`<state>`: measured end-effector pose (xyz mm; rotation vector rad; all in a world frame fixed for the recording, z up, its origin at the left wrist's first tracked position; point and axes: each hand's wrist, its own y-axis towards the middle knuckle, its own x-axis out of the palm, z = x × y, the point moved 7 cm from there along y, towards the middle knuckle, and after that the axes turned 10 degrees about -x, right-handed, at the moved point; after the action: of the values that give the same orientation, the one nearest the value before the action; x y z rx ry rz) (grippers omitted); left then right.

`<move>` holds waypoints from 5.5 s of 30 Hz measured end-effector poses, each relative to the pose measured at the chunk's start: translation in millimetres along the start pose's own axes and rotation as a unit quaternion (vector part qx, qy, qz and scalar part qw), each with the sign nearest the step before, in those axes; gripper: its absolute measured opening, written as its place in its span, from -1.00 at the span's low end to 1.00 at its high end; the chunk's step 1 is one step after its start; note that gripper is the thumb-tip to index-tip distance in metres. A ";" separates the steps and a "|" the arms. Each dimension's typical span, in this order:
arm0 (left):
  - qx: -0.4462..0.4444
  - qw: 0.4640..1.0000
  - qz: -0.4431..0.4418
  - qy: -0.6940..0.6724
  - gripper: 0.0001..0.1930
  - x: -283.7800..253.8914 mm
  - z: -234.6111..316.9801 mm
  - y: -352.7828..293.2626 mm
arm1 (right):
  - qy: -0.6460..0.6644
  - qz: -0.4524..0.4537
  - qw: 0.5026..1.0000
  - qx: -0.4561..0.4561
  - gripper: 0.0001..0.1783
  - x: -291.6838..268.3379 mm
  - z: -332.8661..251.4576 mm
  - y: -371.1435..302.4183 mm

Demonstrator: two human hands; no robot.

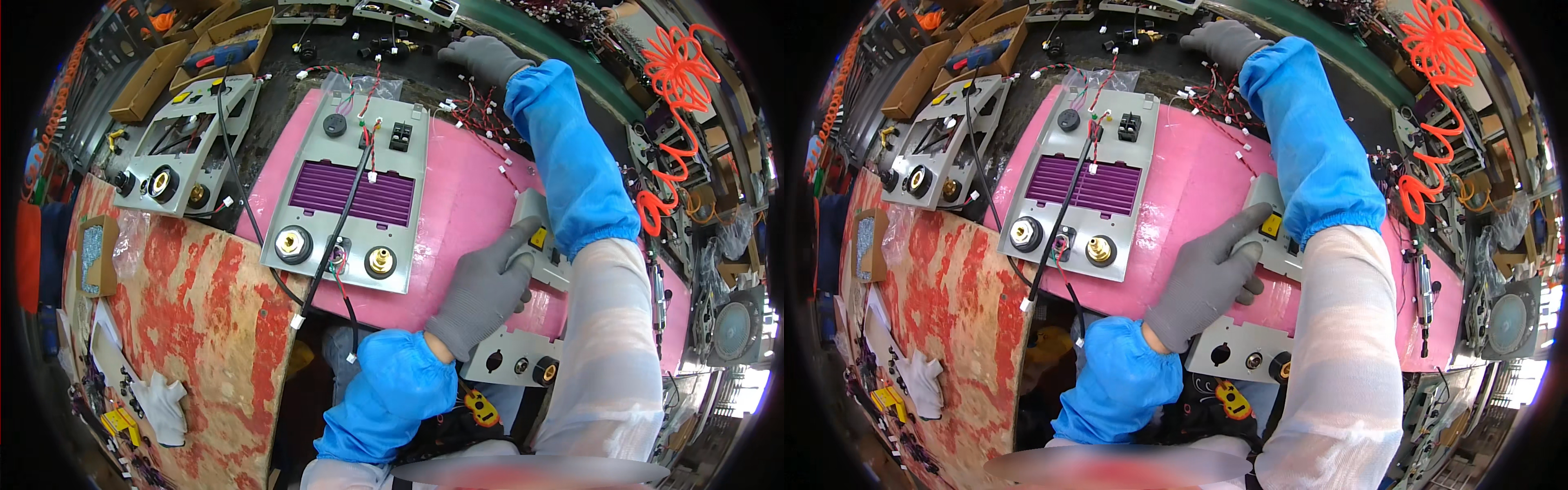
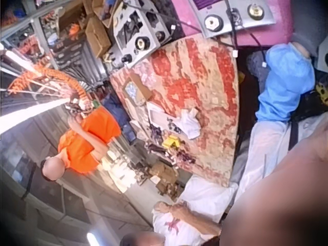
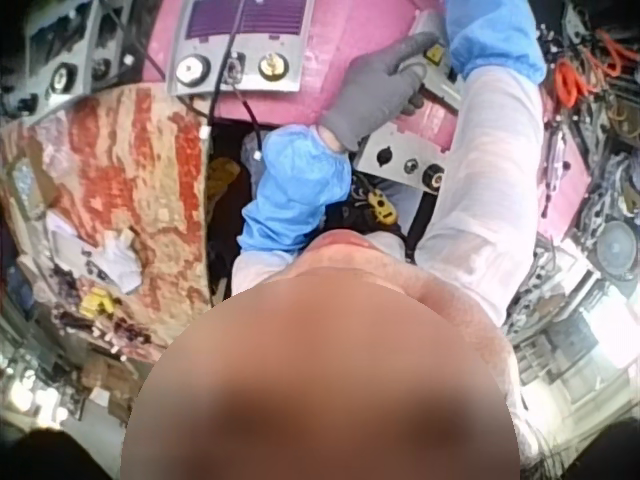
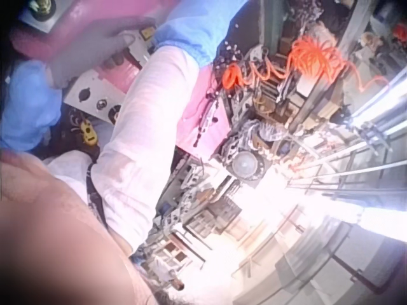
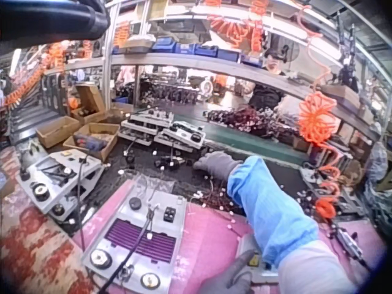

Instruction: Assemble internal wiring and components into an electronics control panel housing.

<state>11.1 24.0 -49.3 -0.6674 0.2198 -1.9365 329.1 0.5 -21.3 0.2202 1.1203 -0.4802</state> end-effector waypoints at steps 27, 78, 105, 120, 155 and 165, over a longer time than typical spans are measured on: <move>0.058 0.986 0.095 0.127 -0.41 -0.3 7.3 4.7 | 0.495 0.072 0.840 0.210 -0.70 -106.0 -155.2 -285.4; 0.077 0.980 0.103 0.152 -0.62 7.6 13.9 0.2 | 0.459 0.095 0.856 0.219 -0.51 -85.9 -166.8 -288.3; 0.093 0.978 0.089 0.164 -0.67 10.6 15.9 -0.8 | 0.420 -0.229 0.806 0.349 -0.53 -78.1 -146.7 -274.3; 0.129 0.982 0.094 0.100 -0.42 0.8 13.6 0.4 | 0.523 0.269 0.736 0.336 -0.65 -69.2 -164.9 -320.5; 0.187 0.981 0.037 0.033 -0.42 13.7 20.9 -11.0 | 0.457 0.466 0.713 0.256 -0.62 -98.4 -192.8 -325.7; 0.213 0.973 0.065 0.054 -0.40 16.2 22.1 -8.0 | 0.103 0.253 0.954 0.124 -0.61 -160.1 -190.2 -313.6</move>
<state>11.7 16.5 -21.8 -0.2571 -0.0841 -1.8152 -29.2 -156.4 63.2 0.7723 1.1516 -0.1373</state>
